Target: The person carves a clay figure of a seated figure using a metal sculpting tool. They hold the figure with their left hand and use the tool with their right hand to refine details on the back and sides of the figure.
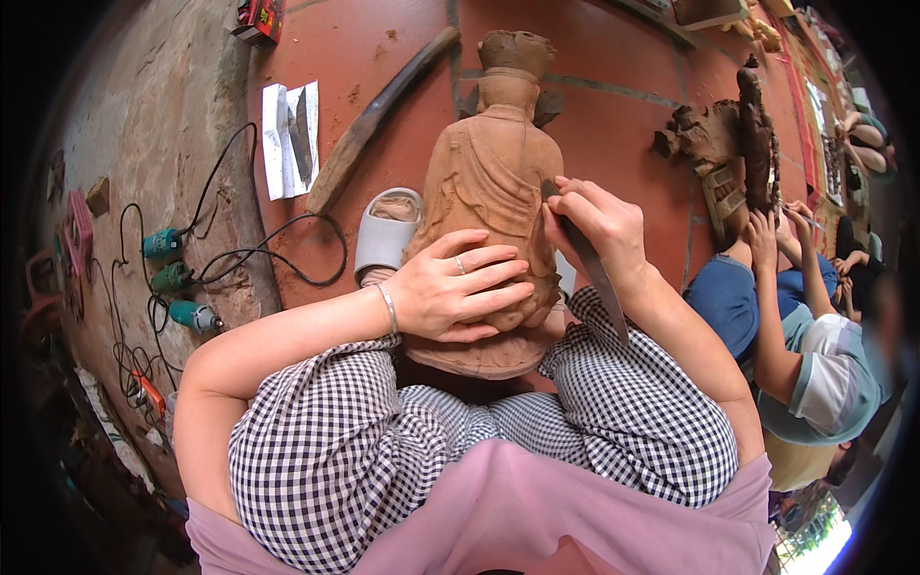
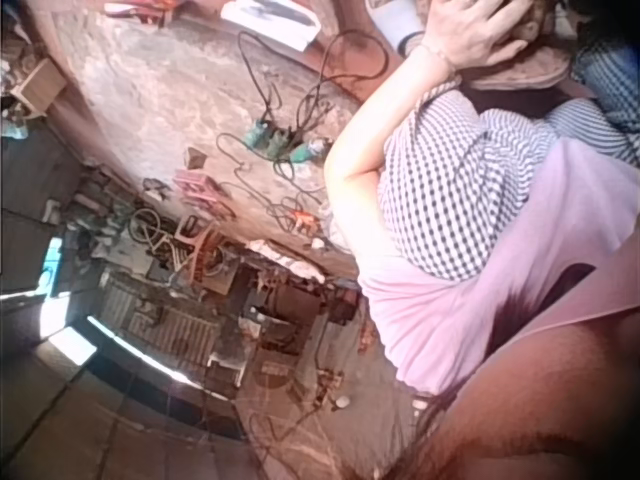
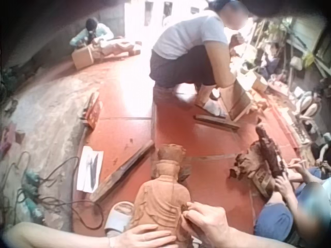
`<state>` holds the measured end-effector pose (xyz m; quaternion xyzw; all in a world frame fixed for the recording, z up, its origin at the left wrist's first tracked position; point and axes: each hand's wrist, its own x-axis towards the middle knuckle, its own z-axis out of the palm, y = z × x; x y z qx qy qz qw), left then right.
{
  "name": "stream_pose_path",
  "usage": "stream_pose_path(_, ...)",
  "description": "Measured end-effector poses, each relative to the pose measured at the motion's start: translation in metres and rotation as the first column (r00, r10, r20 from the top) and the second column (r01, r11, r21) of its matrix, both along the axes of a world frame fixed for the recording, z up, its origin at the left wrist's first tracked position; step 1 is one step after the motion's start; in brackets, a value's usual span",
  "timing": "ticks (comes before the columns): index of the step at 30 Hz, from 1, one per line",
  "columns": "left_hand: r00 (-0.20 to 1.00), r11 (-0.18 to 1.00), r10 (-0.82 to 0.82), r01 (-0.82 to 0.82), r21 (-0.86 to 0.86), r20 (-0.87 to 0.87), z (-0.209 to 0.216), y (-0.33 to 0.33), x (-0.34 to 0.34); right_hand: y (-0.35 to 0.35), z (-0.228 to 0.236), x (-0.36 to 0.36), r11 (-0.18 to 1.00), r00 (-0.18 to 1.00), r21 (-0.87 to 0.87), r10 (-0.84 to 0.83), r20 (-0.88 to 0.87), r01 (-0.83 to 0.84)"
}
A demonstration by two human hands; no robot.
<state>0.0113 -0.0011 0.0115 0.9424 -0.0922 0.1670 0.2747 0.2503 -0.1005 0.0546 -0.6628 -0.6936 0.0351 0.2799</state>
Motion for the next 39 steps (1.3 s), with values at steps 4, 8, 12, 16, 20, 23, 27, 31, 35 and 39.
stream_pose_path(4,1.0,1.0,0.005,-0.005,-0.002,0.001,0.0,0.0,-0.001,-0.002,0.006,0.0,0.998,1.0,-0.057,0.016,-0.023,-0.017)
stream_pose_path(8,1.0,1.0,-0.003,0.003,-0.003,0.008,-0.001,0.001,0.0,0.013,-0.001,0.007,0.997,0.999,0.068,0.04,-0.033,-0.038)
stream_pose_path(12,1.0,1.0,0.0,0.0,0.006,0.001,0.001,0.002,-0.001,0.001,0.001,0.003,0.999,0.999,-0.014,0.05,-0.008,-0.05)
stream_pose_path(16,1.0,1.0,-0.005,0.005,0.0,0.004,0.0,0.001,0.001,0.007,0.004,0.005,0.998,0.998,-0.001,0.066,0.024,-0.066)
stream_pose_path(20,1.0,1.0,-0.003,0.003,-0.006,0.015,0.0,0.002,0.001,0.002,0.004,0.002,0.998,0.998,0.03,0.051,0.038,-0.052)
stream_pose_path(23,1.0,1.0,-0.003,0.004,-0.029,0.029,-0.001,0.003,-0.002,-0.005,0.009,-0.003,1.0,0.986,-0.01,0.007,-0.166,-0.009)
stream_pose_path(27,0.983,0.947,0.175,-0.153,-0.282,0.055,0.018,0.008,0.007,-0.014,0.038,-0.016,0.923,0.912,-0.383,-0.131,-0.389,-0.03)
stream_pose_path(31,0.948,0.698,0.301,-0.293,-0.654,-0.102,0.044,0.005,0.024,-0.004,0.04,-0.022,0.89,0.841,-0.454,-0.225,-0.493,-0.028)
stream_pose_path(35,0.911,0.517,0.327,-0.394,-0.76,-0.25,0.052,0.005,0.034,-0.005,0.035,-0.028,0.896,0.926,-0.39,0.054,-0.374,-0.211)
stream_pose_path(39,0.906,0.36,0.267,-0.41,-0.838,-0.329,0.051,0.011,0.028,0.006,0.06,-0.042,0.726,0.76,-0.616,-0.203,-0.617,-0.306)
